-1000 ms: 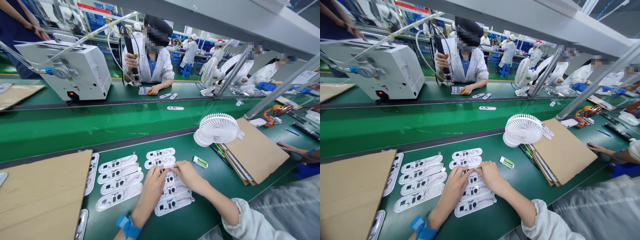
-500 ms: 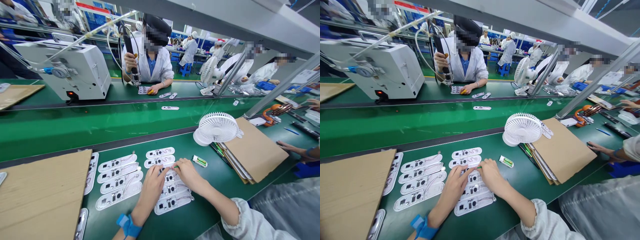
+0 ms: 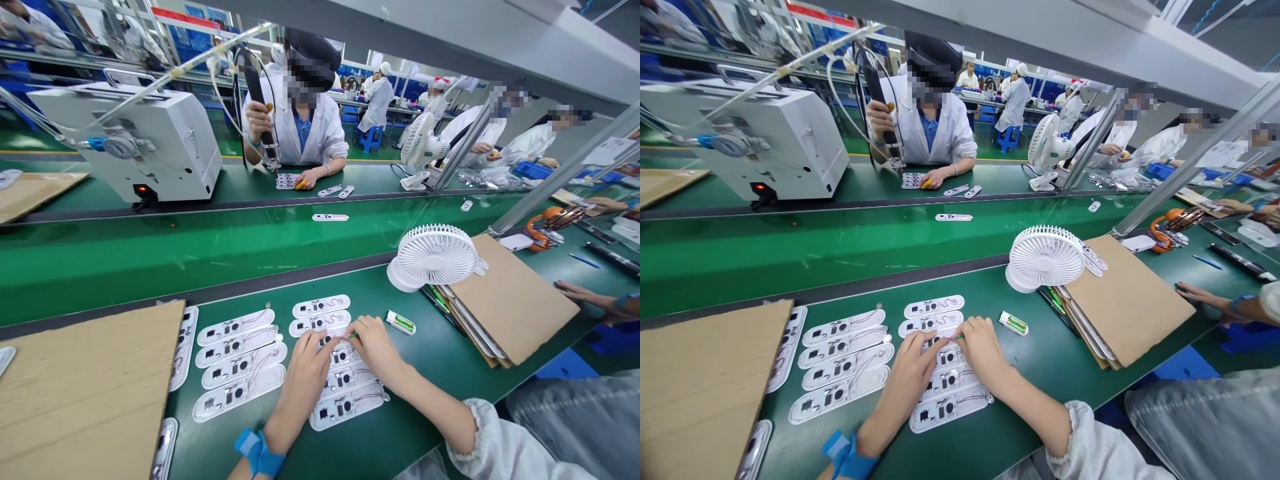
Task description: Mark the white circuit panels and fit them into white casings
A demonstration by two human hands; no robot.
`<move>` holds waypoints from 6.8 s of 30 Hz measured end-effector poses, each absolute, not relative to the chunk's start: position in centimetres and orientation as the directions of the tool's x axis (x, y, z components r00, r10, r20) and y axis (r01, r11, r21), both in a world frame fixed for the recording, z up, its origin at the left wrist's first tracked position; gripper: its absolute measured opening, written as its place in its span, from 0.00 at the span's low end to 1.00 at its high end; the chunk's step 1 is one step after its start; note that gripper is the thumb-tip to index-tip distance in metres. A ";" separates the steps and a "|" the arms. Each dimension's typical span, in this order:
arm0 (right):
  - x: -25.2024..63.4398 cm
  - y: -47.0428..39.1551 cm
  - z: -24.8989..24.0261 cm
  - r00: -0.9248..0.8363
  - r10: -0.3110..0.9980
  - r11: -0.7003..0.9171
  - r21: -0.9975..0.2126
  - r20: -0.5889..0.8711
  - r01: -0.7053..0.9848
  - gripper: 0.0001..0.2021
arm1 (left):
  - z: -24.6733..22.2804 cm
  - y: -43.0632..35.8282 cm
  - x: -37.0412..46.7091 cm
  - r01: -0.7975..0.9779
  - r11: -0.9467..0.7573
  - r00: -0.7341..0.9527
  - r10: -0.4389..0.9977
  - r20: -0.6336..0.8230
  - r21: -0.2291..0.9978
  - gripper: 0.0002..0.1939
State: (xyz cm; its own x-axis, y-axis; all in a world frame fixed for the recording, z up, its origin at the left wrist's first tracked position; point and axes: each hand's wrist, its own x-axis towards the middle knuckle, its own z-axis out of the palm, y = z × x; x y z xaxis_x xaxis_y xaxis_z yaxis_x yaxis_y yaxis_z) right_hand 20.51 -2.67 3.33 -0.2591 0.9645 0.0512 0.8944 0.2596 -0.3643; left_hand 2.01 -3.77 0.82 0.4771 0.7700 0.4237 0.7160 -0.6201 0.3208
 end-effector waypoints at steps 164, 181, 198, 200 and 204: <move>24.4 -0.3 3.8 -0.170 0.984 0.125 -0.902 0.059 0.412 0.14 | 2.5 -5.9 2.4 0.686 -0.657 0.519 0.743 0.422 0.312 0.17; 23.0 -2.9 5.2 -0.475 0.879 0.402 -0.469 -0.044 0.786 0.08 | 0.1 -9.3 2.7 0.701 -0.682 0.623 0.728 0.287 0.208 0.42; 23.0 -6.0 3.7 -0.213 0.977 0.183 -0.547 0.009 0.817 0.06 | 0.9 -7.9 4.5 0.766 -0.611 0.490 0.758 0.431 0.203 0.19; 23.0 -6.1 3.8 -0.212 0.977 0.184 -0.549 0.013 0.815 0.05 | 1.0 -7.9 4.8 0.779 -0.600 0.480 0.758 0.441 0.183 0.18; 23.1 -5.9 3.8 -0.217 0.976 0.187 -0.545 0.008 0.817 0.05 | 1.1 -7.9 4.9 0.773 -0.613 0.488 0.740 0.464 0.164 0.18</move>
